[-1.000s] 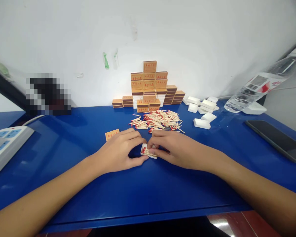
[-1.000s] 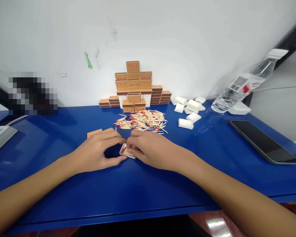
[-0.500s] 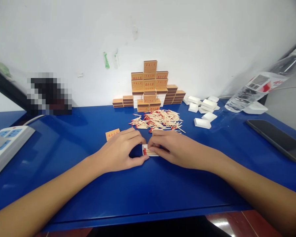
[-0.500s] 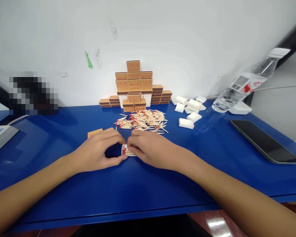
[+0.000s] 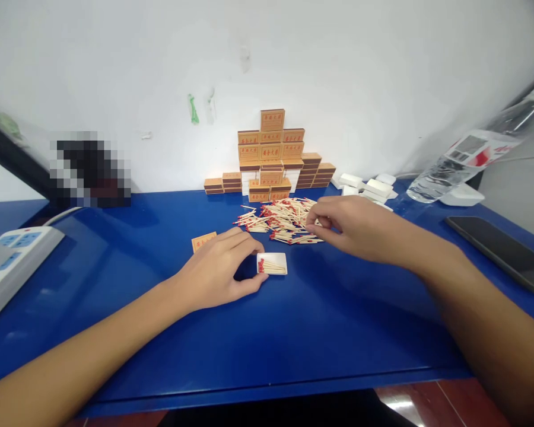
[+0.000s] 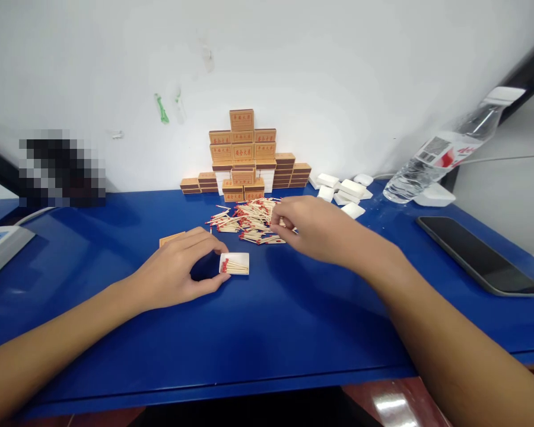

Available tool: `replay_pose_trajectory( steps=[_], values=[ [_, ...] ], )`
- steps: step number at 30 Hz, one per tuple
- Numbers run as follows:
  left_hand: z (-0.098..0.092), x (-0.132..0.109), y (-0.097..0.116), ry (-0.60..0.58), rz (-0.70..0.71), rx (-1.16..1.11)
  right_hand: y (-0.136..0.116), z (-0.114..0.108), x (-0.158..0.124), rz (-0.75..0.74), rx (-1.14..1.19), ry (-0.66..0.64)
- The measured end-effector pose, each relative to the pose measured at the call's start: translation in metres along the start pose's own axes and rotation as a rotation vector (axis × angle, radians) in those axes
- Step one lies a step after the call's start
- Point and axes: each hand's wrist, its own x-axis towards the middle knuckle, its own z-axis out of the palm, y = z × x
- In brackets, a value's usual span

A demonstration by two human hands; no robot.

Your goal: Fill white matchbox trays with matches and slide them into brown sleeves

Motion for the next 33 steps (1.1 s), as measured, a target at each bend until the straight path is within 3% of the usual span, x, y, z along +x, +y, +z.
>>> replay_pose_trajectory(
  steps=[4, 9, 23, 27, 33],
  values=[
    [-0.001, 0.0, 0.001, 0.021, -0.025, 0.014, 0.016, -0.007, -0.004, 0.107, -0.008, -0.209],
    [-0.001, 0.001, 0.001, 0.019, -0.016, 0.024, 0.018, 0.004, -0.004, 0.075, -0.009, -0.177],
    [0.001, 0.0, -0.002, 0.021, 0.006, 0.029, 0.031, 0.0, -0.006, 0.258, 0.044, -0.355],
    [0.001, -0.001, -0.003, 0.016, 0.006, 0.034, 0.03, -0.005, -0.009, 0.221, 0.025, -0.329],
    [0.001, -0.001, -0.003, 0.009, 0.006, 0.03, 0.017, 0.004, -0.002, 0.059, 0.043, -0.163]
  ],
)
